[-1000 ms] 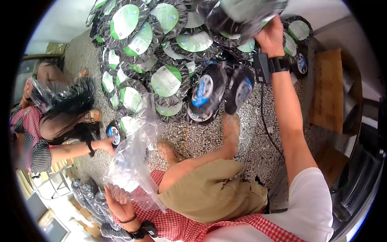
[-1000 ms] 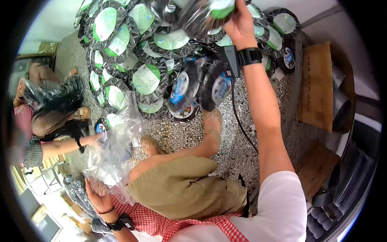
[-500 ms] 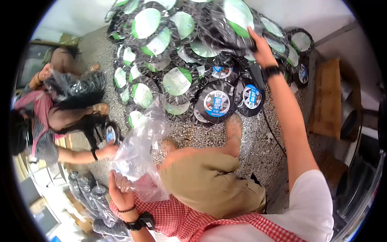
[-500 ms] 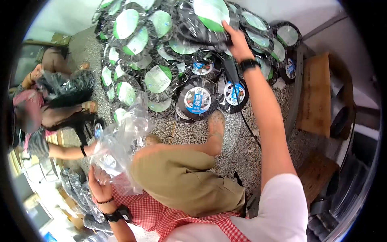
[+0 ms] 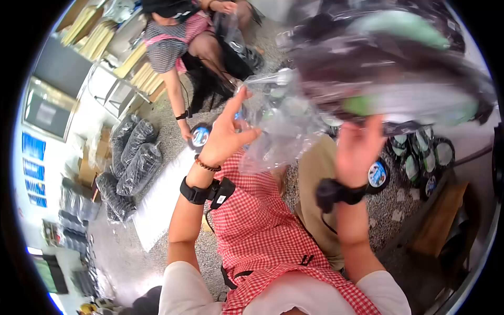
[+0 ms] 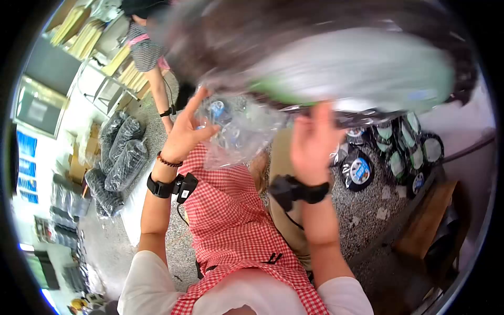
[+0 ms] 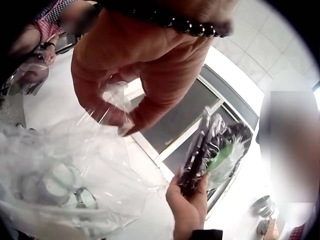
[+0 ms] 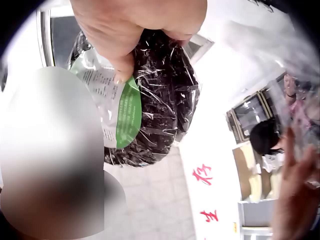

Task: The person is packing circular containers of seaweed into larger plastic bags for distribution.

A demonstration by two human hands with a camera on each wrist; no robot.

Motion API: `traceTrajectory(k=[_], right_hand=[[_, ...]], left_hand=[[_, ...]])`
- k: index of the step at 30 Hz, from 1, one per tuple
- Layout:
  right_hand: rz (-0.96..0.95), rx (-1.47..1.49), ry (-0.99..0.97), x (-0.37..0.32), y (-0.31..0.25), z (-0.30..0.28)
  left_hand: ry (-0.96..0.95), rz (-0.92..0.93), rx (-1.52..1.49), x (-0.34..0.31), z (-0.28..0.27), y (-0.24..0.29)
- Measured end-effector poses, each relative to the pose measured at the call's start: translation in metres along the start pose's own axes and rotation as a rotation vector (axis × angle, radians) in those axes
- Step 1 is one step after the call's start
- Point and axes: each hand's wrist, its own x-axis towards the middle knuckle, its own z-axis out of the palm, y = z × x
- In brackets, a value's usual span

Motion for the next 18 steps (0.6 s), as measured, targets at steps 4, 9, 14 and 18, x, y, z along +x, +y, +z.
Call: traceTrajectory(k=[4,9,14,18], right_hand=[[-0.137,0.168,-0.392,-0.069,0.019,0.027],[-1.061,-0.571,-0.945,-0.046,-0.018,0.023],[-0.623,-1.243,-1.68,-0.089,0.049,0.065],[-0.319,-0.617,-1.549,-0.005,0.105,0.07]], left_hand=[[0.022,0.083,-0.317,-0.074,-0.062,0.031],[-0.092,0.136,-0.396,-0.087,-0.042,0.029],[-0.682,0.345,-0.443,-0.084,0.087,0.049],[-0.28,0.772,-0.159,-0.114,0.112,0.07]])
